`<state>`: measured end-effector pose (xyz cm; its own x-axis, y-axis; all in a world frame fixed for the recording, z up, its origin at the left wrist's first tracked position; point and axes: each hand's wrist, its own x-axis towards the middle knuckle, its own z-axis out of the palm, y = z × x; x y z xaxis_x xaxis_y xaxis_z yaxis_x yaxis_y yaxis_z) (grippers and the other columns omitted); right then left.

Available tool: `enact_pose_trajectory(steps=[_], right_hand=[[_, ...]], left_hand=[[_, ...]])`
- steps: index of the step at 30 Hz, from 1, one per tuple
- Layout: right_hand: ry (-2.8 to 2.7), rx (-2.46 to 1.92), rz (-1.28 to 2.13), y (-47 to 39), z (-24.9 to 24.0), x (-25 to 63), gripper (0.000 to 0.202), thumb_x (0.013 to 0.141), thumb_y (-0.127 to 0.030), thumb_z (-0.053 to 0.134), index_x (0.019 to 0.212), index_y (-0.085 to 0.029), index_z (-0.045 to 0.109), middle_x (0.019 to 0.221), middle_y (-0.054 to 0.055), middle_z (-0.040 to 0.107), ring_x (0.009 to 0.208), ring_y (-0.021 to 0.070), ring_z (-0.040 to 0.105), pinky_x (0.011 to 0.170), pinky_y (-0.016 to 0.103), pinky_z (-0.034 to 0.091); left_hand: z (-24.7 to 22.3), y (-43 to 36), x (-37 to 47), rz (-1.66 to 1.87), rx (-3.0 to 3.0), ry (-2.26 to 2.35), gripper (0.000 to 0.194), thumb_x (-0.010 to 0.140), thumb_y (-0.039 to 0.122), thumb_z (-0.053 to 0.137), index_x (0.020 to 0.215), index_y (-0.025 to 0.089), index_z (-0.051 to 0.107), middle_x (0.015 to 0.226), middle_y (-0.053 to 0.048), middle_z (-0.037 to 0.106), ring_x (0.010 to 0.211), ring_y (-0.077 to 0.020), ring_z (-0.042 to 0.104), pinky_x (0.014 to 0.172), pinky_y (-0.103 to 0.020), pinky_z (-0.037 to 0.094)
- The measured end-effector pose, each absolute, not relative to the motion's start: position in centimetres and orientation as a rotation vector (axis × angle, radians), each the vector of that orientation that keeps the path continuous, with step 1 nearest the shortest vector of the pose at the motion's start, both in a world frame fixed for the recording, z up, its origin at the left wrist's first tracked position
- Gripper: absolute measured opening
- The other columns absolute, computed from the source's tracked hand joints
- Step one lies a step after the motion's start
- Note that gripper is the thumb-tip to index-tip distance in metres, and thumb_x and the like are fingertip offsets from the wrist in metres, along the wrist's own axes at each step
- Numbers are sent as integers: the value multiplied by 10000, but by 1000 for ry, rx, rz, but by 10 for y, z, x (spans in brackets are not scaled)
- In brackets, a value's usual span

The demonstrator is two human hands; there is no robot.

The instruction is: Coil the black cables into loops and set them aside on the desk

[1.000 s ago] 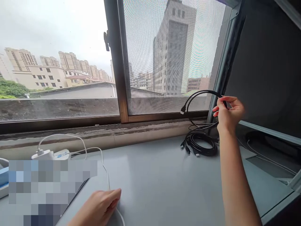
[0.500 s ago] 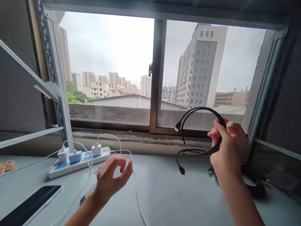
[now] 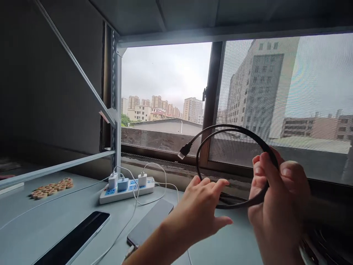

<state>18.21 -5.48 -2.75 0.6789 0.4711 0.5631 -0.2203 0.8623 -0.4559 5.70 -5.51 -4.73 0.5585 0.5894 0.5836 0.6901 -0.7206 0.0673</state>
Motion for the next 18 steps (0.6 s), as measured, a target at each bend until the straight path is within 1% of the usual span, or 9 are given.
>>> enact_pose_trajectory(steps=[2, 3, 4, 5, 7, 9, 11, 15, 18], right_hand=[[-772, -437, 332, -38, -31, 188, 360, 732, -238, 702, 587, -163, 381, 1042, -24, 645, 553, 18, 496, 520, 190, 381], [-808, -480, 329, -30, -32, 193, 305, 723, -242, 703, 595, -166, 437, 1052, -18, 652, 579, 29, 533, 578, 204, 421], [-869, -516, 358, -22, -33, 199, 234, 713, -250, 705, 621, -176, 503, 1041, -18, 659, 626, 49, 582, 655, 227, 456], [-953, -546, 409, -17, -33, 204, 157, 707, -268, 709, 679, -194, 573, 1032, -20, 664, 692, 79, 630, 730, 255, 476], [-1149, -614, 471, -13, -34, 214, 157, 712, -324, 707, 839, -243, 662, 1005, -18, 675, 806, 140, 675, 801, 304, 492], [-1323, -733, 402, -17, -34, 218, 224, 752, -367, 678, 959, -280, 684, 977, -11, 683, 833, 160, 682, 764, 308, 514], [-1387, -831, 203, -25, -34, 216, 169, 800, -361, 633, 937, -283, 696, 977, -4, 679, 782, 147, 680, 668, 279, 525], [-1367, -885, -128, -38, -33, 204, 121, 806, -331, 620, 863, -262, 701, 984, 19, 653, 783, 154, 653, 470, 215, 458], [-1439, -949, -157, -42, -33, 200, 192, 780, -383, 651, 904, -252, 717, 915, 24, 669, 739, 152, 631, 494, 223, 449]], left_hand=[[-47, -48, 58, -783, -2649, -1213, 191, 779, 354, 740, 842, 196, 652, 655, -12, 623, 671, -206, 582, 776, -377, 408], [-46, -45, 58, -772, -2663, -1243, 186, 827, 306, 680, 691, 189, 634, 562, 0, 576, 582, -175, 535, 739, -362, 389], [-45, -43, 57, -800, -2678, -1249, 276, 851, 265, 630, 590, 182, 596, 502, 9, 534, 519, -146, 478, 717, -353, 369], [-43, -41, 56, -865, -2680, -1250, 319, 861, 223, 588, 546, 178, 570, 470, 17, 505, 480, -124, 424, 712, -348, 353], [-41, -36, 53, -1079, -2643, -1289, 318, 853, 164, 517, 536, 172, 540, 462, 29, 484, 455, -101, 360, 698, -331, 335], [-39, -30, 49, -1316, -2620, -1421, 321, 844, 166, 468, 524, 164, 499, 469, 24, 467, 454, -100, 360, 621, -292, 321], [-38, -20, 43, -1550, -2699, -1634, 352, 858, 248, 446, 516, 166, 469, 439, 24, 402, 414, -102, 349, 487, -256, 262], [-38, 0, 29, -2078, -3046, -1850, 359, 873, 350, 457, 558, 180, 429, 353, 80, 241, 289, -66, 166, 346, -226, 107], [-35, 5, 23, -2324, -3194, -1680, 401, 886, 389, 474, 550, 176, 421, 316, 90, 206, 268, -48, 137, 331, -201, 82]])
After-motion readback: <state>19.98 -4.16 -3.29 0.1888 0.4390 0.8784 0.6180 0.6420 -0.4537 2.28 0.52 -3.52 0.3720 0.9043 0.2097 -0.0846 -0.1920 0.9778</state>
